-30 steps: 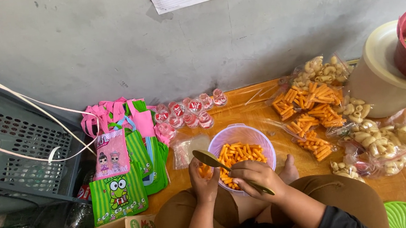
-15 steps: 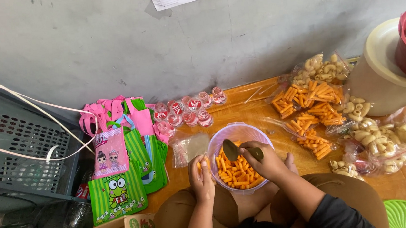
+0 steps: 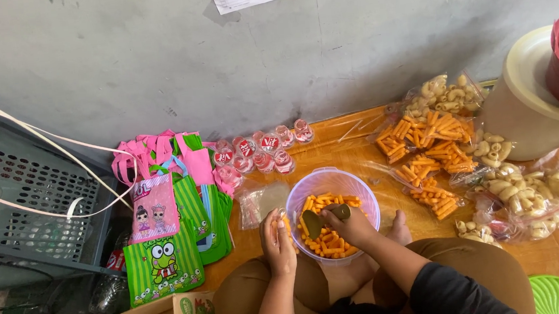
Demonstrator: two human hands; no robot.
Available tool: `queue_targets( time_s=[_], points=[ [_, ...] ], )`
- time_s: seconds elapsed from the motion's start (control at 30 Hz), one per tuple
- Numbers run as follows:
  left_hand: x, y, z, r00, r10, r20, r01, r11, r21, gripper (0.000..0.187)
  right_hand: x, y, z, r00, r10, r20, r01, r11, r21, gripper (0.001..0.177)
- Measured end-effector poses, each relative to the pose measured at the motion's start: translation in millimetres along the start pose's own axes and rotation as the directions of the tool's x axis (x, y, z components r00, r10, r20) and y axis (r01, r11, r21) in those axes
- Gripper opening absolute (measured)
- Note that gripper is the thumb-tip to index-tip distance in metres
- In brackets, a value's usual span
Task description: The person is using a spoon and their hands to sort and move orange snacks in a bowl, preparing them for packing into bags.
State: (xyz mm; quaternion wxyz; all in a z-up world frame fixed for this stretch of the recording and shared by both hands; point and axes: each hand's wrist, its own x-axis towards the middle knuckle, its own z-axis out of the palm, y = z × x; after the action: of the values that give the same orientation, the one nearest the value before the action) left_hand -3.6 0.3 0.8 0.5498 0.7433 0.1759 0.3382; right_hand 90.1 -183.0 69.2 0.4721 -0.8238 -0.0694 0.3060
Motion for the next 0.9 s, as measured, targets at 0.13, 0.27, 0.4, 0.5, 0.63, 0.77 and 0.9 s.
queue_targets(
  time_s=[0.13,0.27,0.4,0.5,0.63,0.77,0.9],
  points=[
    [-2,-1,0,1.000,-0.004,-0.002,0.004,1.000,-0.005,0.037,13,14,0,0.998,0.045,0.047,-0.047,0.998,0.046,0.038],
    [-1,3,-1,1.000,-0.005,-0.003,0.005,1.000,0.001,0.038,21,20,-5,0.999,0.041,-0.028,-0.027,0.924,0.381,0.033],
    [-1,0,-2,1.000,-0.028,0.001,0.028,1.000,-0.013,0.038,27,29,-9,0.989,-0.002,-0.145,0.078,0.850,0.520,0.036],
    [-2,2,-1,0.999,-0.040,-0.007,0.040,0.999,-0.016,0.040,26,29,-15,0.982,0.072,-0.177,0.038,0.835,0.549,0.041],
    [-2,4,-2,0.995,-0.096,-0.002,0.096,0.995,-0.027,0.045,31,38,-13,0.976,0.018,-0.217,0.112,0.813,0.572,0.043],
    [-3,11,-2,0.993,-0.120,-0.010,0.120,0.993,-0.017,0.053,31,43,-15,0.970,0.022,-0.243,0.147,0.741,0.655,0.041],
    [-3,19,-2,0.993,-0.119,0.017,0.119,0.992,-0.036,0.066,2,12,-27,0.936,0.035,-0.349,0.202,0.761,0.617,0.042]
  ],
)
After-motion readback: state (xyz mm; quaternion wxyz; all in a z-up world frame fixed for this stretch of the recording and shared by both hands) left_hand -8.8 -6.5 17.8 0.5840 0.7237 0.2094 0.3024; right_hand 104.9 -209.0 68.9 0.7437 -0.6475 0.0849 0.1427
